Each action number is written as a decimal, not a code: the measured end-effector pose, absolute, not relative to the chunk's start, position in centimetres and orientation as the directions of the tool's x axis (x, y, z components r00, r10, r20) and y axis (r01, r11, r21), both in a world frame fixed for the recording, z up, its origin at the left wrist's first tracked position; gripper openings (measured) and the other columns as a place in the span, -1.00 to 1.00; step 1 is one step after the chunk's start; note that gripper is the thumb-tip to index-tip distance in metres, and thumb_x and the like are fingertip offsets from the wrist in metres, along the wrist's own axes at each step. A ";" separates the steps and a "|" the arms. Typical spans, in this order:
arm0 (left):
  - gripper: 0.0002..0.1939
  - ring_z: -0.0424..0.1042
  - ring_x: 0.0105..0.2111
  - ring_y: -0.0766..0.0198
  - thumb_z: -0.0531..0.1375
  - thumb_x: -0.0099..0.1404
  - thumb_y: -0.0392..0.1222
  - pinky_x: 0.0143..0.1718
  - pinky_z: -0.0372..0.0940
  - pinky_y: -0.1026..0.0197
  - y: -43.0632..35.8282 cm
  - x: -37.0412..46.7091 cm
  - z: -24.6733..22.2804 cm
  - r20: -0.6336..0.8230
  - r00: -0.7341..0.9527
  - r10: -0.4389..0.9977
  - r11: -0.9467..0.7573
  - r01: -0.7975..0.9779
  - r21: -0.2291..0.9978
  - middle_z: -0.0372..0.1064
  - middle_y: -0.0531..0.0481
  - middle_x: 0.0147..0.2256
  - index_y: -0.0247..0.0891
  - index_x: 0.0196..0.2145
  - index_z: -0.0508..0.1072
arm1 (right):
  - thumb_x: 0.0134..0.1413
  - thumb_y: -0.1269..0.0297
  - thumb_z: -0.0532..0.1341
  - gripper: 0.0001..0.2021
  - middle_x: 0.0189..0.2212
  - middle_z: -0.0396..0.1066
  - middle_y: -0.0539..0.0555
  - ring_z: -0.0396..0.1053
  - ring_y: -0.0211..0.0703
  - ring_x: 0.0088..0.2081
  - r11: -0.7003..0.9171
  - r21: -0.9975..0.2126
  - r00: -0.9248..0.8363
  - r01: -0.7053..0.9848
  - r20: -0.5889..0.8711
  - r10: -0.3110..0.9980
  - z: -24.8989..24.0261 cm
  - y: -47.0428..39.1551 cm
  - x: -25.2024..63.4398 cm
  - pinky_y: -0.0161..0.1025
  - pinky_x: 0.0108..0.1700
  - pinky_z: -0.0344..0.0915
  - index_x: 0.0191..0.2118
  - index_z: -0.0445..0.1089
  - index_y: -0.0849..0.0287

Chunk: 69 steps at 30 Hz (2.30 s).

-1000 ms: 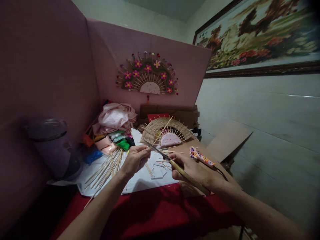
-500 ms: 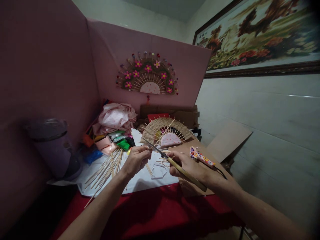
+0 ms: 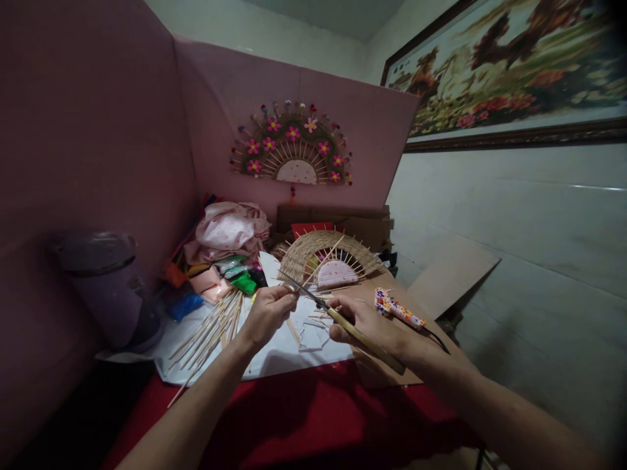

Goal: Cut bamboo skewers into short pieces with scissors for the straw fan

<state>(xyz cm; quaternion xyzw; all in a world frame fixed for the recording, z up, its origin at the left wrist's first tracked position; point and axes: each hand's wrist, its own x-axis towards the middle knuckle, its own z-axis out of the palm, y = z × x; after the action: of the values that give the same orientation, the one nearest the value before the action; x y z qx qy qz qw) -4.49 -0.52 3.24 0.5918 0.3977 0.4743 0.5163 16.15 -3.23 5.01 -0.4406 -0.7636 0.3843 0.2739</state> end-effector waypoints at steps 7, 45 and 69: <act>-0.73 -0.06 -0.68 0.51 0.07 0.15 -0.15 -0.68 -0.17 0.36 -0.6 -4.5 3.0 0.290 0.202 0.935 -0.316 0.112 0.942 -0.04 0.17 -0.68 -0.30 -0.64 0.21 | -0.18 -0.14 0.26 -0.53 -0.48 0.23 -0.03 0.15 -0.24 -0.42 0.320 -0.781 -0.416 0.537 0.085 0.905 5.4 -3.6 16.0 -0.33 -0.41 0.07 -0.30 0.28 0.18; -0.70 -0.25 -0.79 0.55 0.17 0.04 -0.13 -0.78 -0.32 0.41 -0.6 -4.7 4.0 -0.038 0.369 0.928 0.118 -0.198 0.973 -0.15 0.24 -0.77 -0.26 -0.67 0.13 | -0.14 0.03 0.30 -0.64 -0.51 0.23 -0.07 0.13 -0.29 -0.47 0.367 -0.775 -0.371 0.515 0.184 0.910 3.8 -4.0 15.6 -0.35 -0.44 0.08 -0.34 0.23 0.16; -0.77 0.26 -0.59 0.24 -0.03 0.22 -0.33 -0.54 -0.28 0.18 -2.3 -3.5 2.5 0.616 0.302 0.727 -0.387 0.922 0.005 0.33 -0.14 -0.58 -0.31 -0.48 0.39 | -0.13 -0.03 0.27 -0.63 -0.43 0.33 0.00 0.22 -0.20 -0.39 0.238 -0.741 -0.238 0.628 0.108 0.965 5.4 -5.8 14.2 -0.29 -0.38 0.09 -0.37 0.23 0.17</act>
<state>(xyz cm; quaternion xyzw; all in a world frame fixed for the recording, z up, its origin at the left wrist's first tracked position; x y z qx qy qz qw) -3.52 -2.28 2.50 0.7869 0.5240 0.2726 -0.1785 14.21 -5.77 5.37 -0.5448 -0.7312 0.2903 0.2903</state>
